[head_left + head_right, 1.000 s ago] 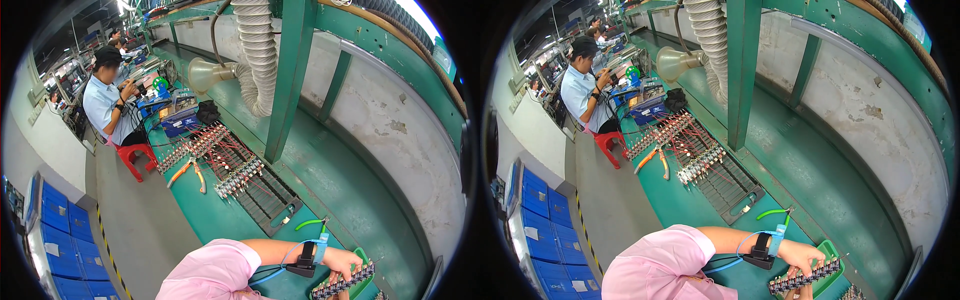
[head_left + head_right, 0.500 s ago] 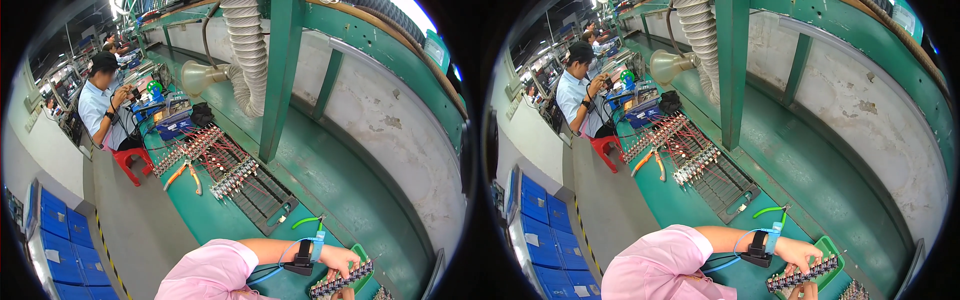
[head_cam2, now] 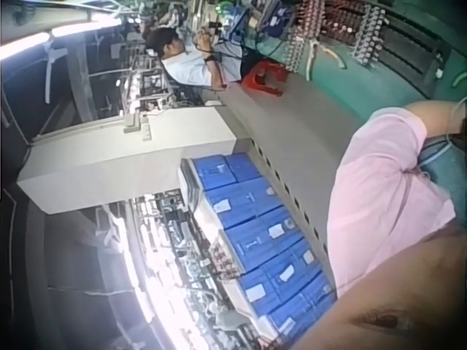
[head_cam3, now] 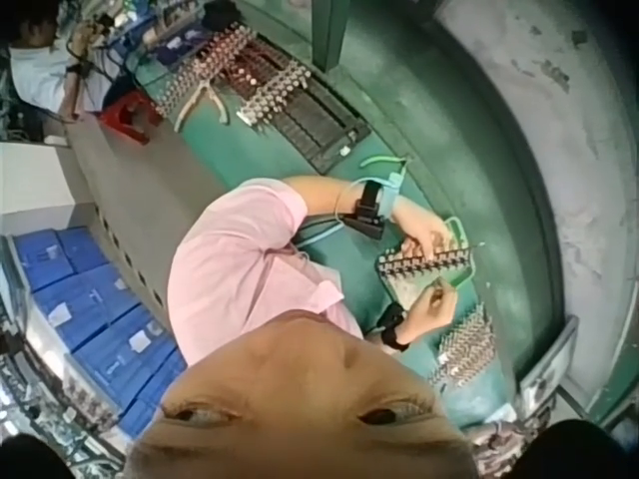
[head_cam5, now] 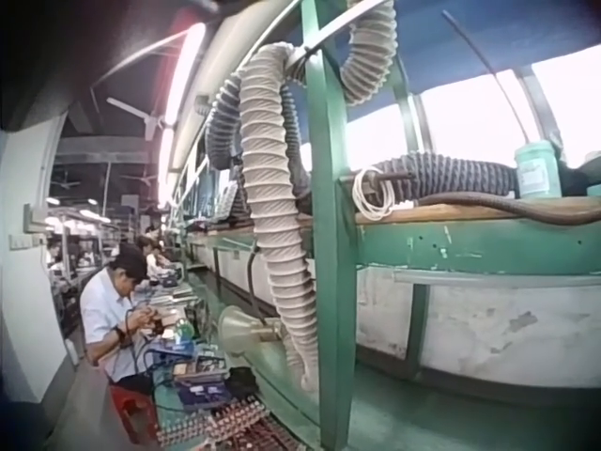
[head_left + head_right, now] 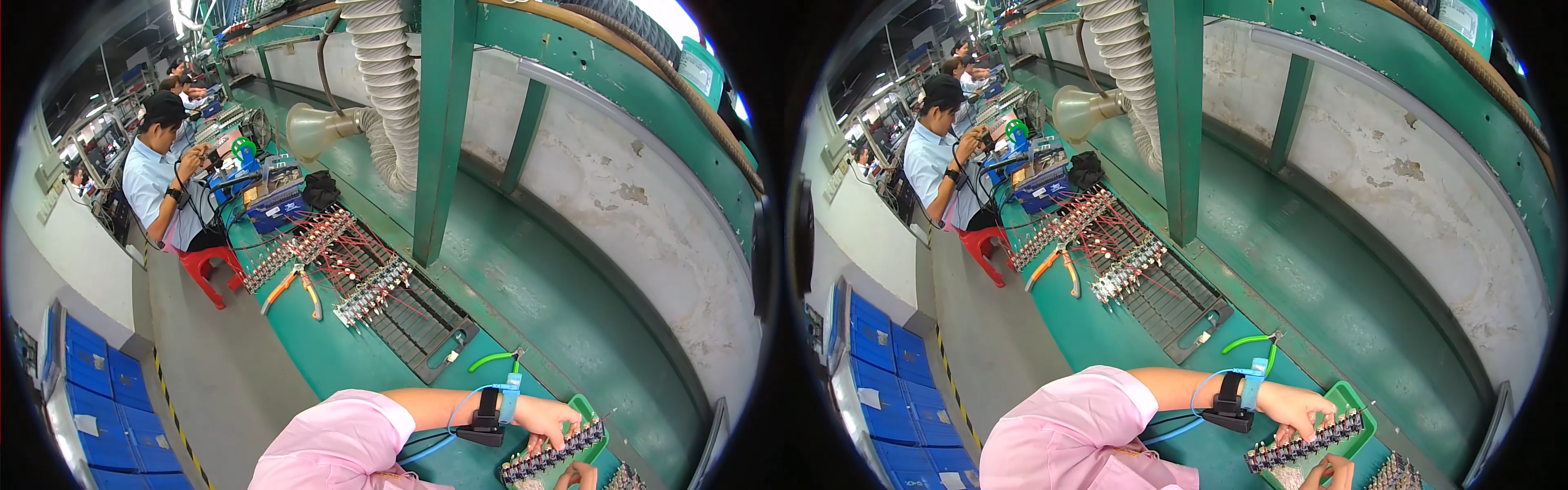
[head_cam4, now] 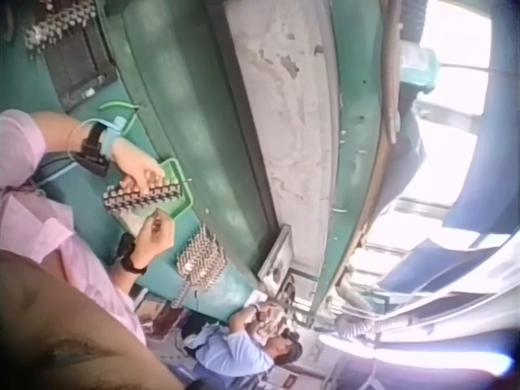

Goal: Manual assembly of electrical component strips by inserting metal pins into the housings.

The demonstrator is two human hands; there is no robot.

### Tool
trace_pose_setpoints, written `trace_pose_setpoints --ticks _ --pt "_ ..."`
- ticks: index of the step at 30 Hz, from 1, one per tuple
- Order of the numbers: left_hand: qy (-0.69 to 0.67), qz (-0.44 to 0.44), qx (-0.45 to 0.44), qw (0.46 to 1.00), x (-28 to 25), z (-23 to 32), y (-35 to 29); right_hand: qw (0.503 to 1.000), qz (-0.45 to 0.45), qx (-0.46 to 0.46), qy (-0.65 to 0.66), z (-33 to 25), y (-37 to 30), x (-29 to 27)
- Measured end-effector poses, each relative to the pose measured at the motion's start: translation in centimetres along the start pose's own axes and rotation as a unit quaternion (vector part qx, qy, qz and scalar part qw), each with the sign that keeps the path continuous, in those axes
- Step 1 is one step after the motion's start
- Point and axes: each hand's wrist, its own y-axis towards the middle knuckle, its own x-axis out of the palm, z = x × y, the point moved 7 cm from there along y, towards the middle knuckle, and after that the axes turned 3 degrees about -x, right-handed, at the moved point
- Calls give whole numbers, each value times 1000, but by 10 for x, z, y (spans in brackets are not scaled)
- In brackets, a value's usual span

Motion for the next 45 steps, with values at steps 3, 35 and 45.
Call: trace_pose_setpoints --ticks 3,35,45 --pt "2 -2 1 1000 1 1 -3 998 33 23 40 10 -5 -1" --pt "23 28 -65 997 1 24 -23 994 67 -35 74 1 3 -6" --pt "32 20 -75 996 3 24 -21 994 60 -79 38 -2 3 -2"
